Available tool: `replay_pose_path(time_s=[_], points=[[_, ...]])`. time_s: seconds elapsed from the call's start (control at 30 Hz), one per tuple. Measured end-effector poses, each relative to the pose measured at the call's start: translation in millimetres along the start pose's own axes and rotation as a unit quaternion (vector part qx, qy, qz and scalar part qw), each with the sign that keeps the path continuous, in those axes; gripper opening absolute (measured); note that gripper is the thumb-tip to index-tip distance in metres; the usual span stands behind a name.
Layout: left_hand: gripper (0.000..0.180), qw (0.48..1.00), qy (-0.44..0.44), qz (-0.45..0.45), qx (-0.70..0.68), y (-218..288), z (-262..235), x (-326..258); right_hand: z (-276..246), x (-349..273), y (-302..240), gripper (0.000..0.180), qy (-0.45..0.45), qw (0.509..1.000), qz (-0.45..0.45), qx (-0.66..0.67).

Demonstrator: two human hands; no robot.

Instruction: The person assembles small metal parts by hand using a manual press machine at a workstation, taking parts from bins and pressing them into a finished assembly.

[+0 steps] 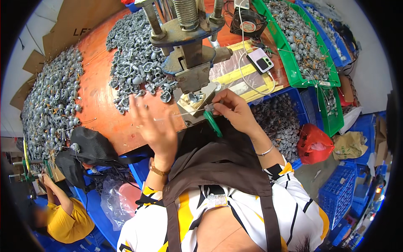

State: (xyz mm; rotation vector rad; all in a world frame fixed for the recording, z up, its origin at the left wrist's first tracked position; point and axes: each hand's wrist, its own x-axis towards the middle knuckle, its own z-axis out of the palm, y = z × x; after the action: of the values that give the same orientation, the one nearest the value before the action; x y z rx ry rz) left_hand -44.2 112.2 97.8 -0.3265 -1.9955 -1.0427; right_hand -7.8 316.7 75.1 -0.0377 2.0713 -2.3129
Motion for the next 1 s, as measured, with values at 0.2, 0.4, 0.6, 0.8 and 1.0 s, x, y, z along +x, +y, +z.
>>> replay_pose_path(time_s=[0.2, 0.4, 0.6, 0.8, 1.0], points=[[0.033, 0.953, -0.296, 0.045, -0.045, 9.6, -4.8, -18.9, 15.2, 4.3, -0.4, 0.02, -0.09, 0.99, -0.072, -0.074], [0.022, 0.96, -0.257, -0.097, -0.046, -7.2, 14.8, -25.0, 29.9, 16.1, 12.5, 0.03, 0.041, 0.972, -0.126, -0.196], [0.02, 0.95, -0.267, -0.148, -0.059, -12.8, 28.8, -23.3, 36.0, 17.8, 10.1, 0.032, 0.09, 0.893, -0.18, -0.404], [0.022, 0.943, -0.289, -0.125, -0.109, -22.3, 30.8, -14.5, 12.3, 19.5, -3.1, 0.026, 0.169, 0.862, -0.186, -0.441], [0.018, 0.957, -0.266, -0.111, -0.017, -10.0, 27.2, -18.3, -44.5, 117.1, -56.0, 0.026, 0.122, 0.971, -0.182, -0.097]])
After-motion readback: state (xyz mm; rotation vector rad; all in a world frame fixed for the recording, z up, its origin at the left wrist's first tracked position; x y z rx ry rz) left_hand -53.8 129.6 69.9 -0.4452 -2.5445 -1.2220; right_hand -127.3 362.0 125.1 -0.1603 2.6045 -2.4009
